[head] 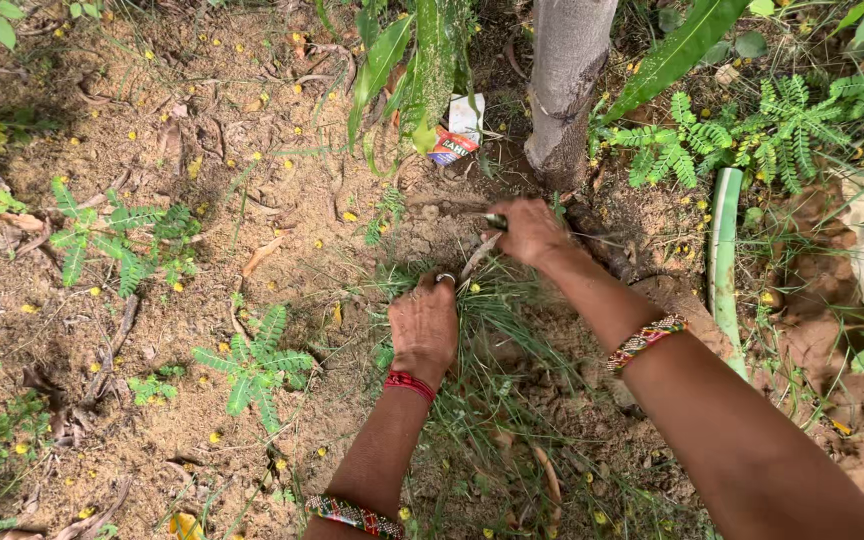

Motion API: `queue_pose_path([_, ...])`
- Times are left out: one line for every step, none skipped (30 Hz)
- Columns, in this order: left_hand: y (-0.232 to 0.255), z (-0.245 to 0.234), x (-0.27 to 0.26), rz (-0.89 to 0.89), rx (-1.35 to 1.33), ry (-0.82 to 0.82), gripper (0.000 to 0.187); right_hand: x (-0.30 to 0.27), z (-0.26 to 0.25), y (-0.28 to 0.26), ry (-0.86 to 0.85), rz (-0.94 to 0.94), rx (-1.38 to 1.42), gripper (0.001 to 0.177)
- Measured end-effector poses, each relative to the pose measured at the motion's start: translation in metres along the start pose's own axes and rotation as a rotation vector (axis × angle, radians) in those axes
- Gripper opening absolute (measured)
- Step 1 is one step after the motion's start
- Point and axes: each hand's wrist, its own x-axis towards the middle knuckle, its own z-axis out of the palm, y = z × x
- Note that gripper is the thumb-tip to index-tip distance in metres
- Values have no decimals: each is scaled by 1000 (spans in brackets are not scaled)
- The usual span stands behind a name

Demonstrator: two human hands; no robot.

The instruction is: The person clears grass and digs a basin in the soil around the base of a tree using a hand tool and their hands before adding water from a hose.

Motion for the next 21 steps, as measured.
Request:
queue_pose_path([0,-1,-1,-13,7,-20,12,7,7,5,6,21,37,36])
queue_pose_path([0,-1,-3,-25,15,-42,12,11,12,14,6,19,37,36])
queue_pose_path([0,3,-6,-26,14,-41,12,14,16,25,61,-20,25,24])
queue_pose_path([0,7,-11,44,60,83,17,16,19,33,119,-62,14,22])
queue_pose_path([1,12,-15,116,107,206,27,16,22,40,120,-66,14,22])
queue_pose_path([2,17,-19,117,108,205,27,11,24,45,193,-103,79,27])
queue_pose_path([3,21,-23,153,109,191,27,4,27,47,266,-139,144,34])
queue_pose_path([4,23,-25,188,110,182,27,-6,25,49,269,-140,144,34])
queue_pose_path([5,24,-26,189,110,185,27,-22,20,55,256,-78,190,37])
queue_pose_path([7,25,-28,217,120,268,30,-42,21,59,239,-14,235,41])
queue_pose_path([8,24,-31,244,130,351,34,-65,24,63,287,-58,212,35])
queue_pose_path([8,20,-31,243,128,355,34,-88,24,69,338,-106,188,29])
queue_pose_path([9,17,-31,241,61,417,40,-106,23,75,373,-146,204,28])
queue_pose_path([11,14,-35,240,-7,471,46,-122,22,82,403,-181,223,26])
queue_pose_path([13,12,-39,240,-8,467,46,-131,17,89,399,-178,223,26])
queue_pose_path([17,9,-40,298,19,493,50,-137,10,95,513,-166,247,22])
queue_pose_path([21,6,-41,357,47,518,53,-142,4,100,626,-152,270,18])
queue_pose_path([27,4,-42,363,46,520,53,-146,-4,103,631,-148,269,18])
queue_pose_path([33,2,-44,433,49,499,50,-148,-14,106,740,-240,406,16])
queue_pose_path([37,1,-45,501,53,478,47,-150,-23,107,846,-337,544,15])
queue_pose_path([40,0,-46,503,52,480,47,-151,-31,106,849,-337,542,15])
